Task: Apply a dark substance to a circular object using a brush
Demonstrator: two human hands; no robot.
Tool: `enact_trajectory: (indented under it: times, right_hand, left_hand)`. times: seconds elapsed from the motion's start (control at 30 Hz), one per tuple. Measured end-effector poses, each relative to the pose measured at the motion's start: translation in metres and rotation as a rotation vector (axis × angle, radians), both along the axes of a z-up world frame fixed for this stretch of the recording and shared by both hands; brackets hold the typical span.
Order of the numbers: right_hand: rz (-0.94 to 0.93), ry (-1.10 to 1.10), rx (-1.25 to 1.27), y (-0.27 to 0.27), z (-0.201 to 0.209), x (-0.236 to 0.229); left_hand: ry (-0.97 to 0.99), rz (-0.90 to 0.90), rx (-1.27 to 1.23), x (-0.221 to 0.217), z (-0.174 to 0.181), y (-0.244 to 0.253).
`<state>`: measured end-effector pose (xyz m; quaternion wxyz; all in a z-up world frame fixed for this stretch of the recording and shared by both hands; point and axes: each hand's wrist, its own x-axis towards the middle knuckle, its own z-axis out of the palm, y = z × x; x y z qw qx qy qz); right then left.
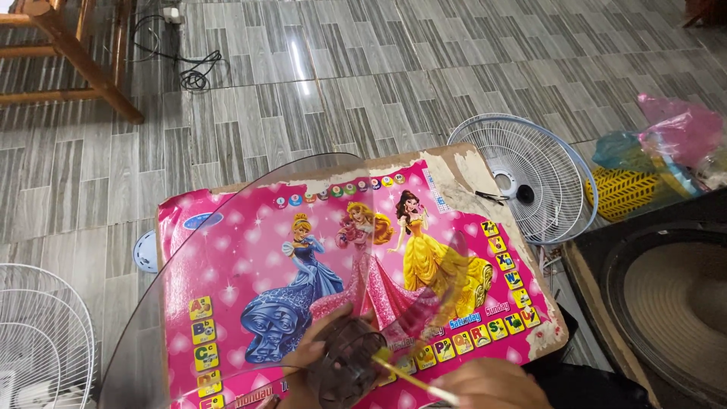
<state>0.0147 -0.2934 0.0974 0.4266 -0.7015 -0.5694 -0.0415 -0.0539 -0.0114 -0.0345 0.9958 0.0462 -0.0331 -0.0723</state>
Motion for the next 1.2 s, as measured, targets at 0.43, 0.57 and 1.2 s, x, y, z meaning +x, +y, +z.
enact_trajectory:
  times: [0.43, 0.57, 1.2]
  right_hand:
    - [0.020, 0.082, 0.034, -0.007, -0.015, -0.004]
    - [0.122, 0.141, 0.031, -0.021, -0.018, 0.005]
    - [0.080, 0.012, -0.059, -0.007, -0.012, 0.001]
  left_hand:
    - [0.218, -0.011, 0.077, 0.000, 0.013, -0.003]
    - [0.396, -0.090, 0.020, 0.001, 0.010, -0.004]
    - [0.122, 0.069, 0.123, 0.000, 0.029, -0.005]
